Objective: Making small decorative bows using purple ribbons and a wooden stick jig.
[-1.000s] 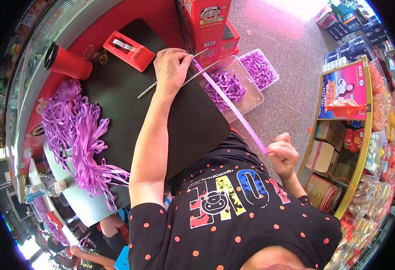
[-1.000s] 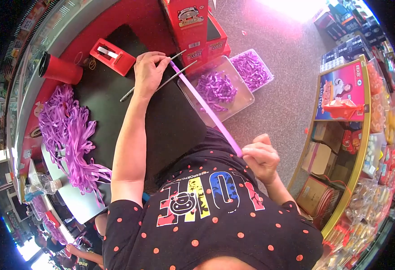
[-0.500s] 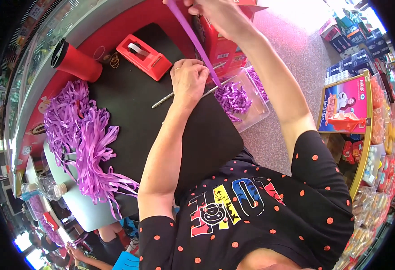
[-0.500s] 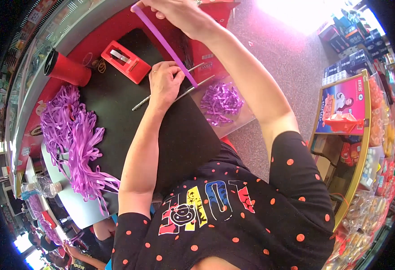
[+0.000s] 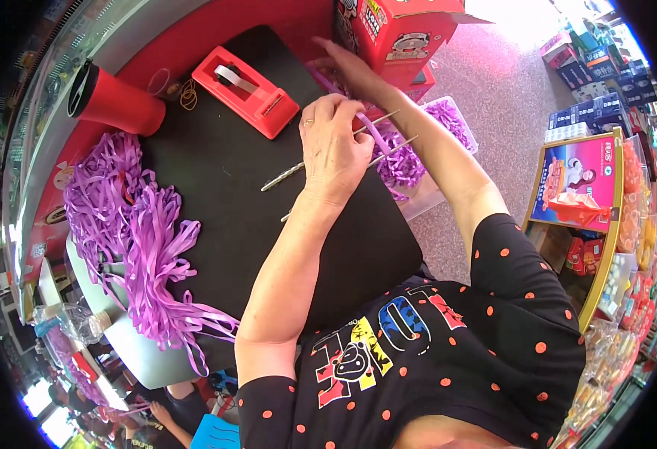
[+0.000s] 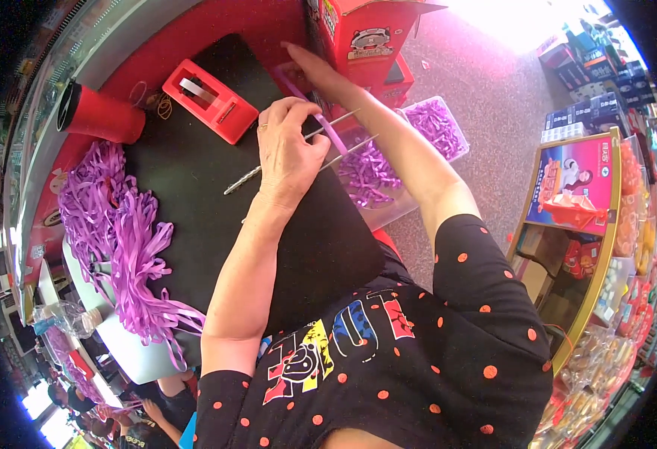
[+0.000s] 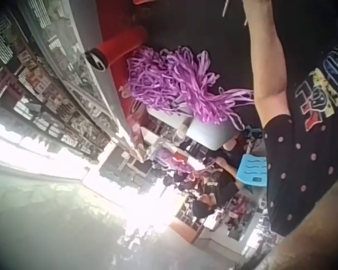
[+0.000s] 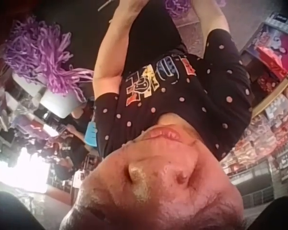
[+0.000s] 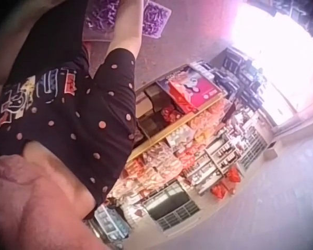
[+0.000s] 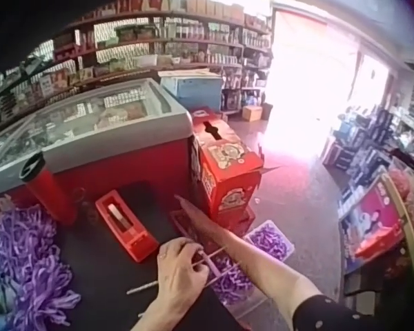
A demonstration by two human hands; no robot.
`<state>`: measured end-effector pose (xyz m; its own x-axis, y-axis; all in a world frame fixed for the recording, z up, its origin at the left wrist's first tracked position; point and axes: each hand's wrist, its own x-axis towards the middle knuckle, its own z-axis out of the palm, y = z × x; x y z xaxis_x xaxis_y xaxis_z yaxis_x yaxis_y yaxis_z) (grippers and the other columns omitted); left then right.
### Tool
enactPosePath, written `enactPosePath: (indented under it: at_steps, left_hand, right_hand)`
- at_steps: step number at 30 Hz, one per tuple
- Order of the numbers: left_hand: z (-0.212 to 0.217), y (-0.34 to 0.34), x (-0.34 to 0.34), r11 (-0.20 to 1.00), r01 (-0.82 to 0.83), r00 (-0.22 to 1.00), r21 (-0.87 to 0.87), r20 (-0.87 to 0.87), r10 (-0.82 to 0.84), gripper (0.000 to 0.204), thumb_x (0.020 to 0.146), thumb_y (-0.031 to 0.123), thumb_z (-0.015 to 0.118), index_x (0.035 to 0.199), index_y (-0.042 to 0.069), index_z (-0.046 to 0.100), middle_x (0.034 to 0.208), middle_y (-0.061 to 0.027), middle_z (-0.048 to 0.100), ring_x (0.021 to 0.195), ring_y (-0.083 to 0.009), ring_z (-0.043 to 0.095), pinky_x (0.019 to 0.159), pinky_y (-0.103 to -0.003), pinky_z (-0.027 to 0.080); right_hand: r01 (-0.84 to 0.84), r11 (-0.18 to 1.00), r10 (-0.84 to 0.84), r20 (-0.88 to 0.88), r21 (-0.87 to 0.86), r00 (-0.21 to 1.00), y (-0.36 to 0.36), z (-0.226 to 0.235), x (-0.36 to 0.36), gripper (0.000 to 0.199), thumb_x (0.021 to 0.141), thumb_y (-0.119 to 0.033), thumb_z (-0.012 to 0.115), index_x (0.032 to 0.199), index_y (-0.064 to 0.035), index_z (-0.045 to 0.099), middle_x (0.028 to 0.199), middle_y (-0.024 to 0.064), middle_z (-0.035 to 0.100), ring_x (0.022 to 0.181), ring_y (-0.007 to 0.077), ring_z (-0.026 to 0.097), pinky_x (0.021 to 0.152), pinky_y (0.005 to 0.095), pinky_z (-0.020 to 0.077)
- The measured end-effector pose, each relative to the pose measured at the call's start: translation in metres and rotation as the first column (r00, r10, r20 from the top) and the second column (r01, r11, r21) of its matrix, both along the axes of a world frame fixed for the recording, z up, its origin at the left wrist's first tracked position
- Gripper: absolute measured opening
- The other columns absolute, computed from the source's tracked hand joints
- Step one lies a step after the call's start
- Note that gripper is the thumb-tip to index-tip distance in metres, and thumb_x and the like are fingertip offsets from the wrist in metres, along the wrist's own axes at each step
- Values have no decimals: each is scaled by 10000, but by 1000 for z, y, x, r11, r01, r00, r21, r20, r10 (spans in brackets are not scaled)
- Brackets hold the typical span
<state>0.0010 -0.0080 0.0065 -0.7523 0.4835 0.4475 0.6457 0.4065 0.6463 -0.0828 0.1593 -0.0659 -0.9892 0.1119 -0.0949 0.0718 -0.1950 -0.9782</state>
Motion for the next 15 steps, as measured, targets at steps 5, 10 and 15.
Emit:
enactPosePath:
  at_steps: [5, 10, 15]
  left_hand:
    - [-6, -6, -1, 998, 28, 1000, -61, -8, -28, 174, 642, 54, 657, 809, 85, 696, 1062, -63, 590, 1069, -275, 502, 933, -391, 389]
    - [-3, -2, 0, 996, 41, 999, -81, 13, -40, 164, 653, 71, 659, 809, 88, 704, 1069, -53, 597, 1093, -271, 492, 959, -394, 369]
    - [0, -4, 0, 997, 40, 999, -73, -16, -41, 147, 627, 46, 689, 772, 66, 700, 1022, -44, 604, 1076, -277, 495, 955, -411, 373]
  right_hand:
    - [-85, 950, 98, 27, -301, 995, -11, -73, 45, 468, 1004, -358, 370, 1382, -83, 397, 1107, 78, 587, 965, 186, 557, 881, 345, 449]
    - [137, 988, -137, -5, 69, 991, -18, -129, 192, 402, 1023, -255, 339, 1352, -42, 428, 1224, 100, 551, 1042, 175, 556, 959, 319, 400]
    - [278, 948, -299, 132, 158, 945, -43, -50, 288, 478, 1009, -366, 356, 1333, -28, 452, 1059, 64, 647, 1007, 107, 546, 912, 271, 384]
